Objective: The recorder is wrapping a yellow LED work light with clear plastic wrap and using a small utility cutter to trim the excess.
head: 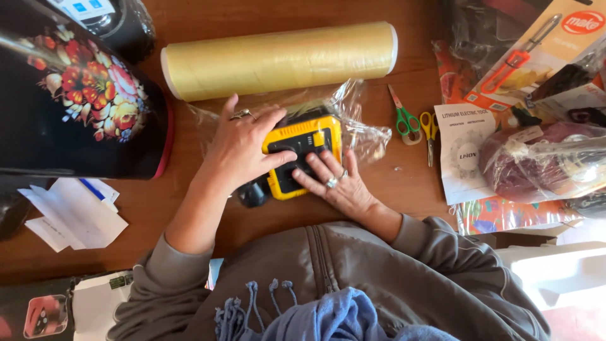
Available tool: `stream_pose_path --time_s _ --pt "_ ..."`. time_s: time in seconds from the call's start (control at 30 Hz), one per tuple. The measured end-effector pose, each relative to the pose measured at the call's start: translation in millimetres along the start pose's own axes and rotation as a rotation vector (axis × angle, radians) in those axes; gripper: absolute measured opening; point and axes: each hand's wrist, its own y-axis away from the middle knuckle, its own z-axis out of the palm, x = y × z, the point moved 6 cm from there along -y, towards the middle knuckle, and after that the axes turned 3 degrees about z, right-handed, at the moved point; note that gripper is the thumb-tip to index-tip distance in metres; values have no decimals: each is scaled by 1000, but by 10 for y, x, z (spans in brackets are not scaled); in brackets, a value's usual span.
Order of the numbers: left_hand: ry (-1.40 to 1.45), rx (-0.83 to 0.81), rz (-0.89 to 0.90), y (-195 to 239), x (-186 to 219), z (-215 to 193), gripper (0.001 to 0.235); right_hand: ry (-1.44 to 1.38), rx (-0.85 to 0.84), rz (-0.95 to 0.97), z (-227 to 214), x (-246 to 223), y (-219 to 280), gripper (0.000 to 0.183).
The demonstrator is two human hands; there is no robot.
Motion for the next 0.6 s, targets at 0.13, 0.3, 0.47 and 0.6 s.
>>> stream_pose_path --time_s 0.13,0.3,0.47,0.6 --pt "-102 110 49 107 194 -77 74 -28 64 26 146 24 35 54" --pt "-189 156 108 262 401 -18 75 -63 83 -40 -84 11 166 50" --pt "-220 217 161 482 627 -50 68 -166 535 -38 -748 395 241 56" --pt "-263 275 216 583 695 -25 60 -187 589 112 -1173 733 111 59"
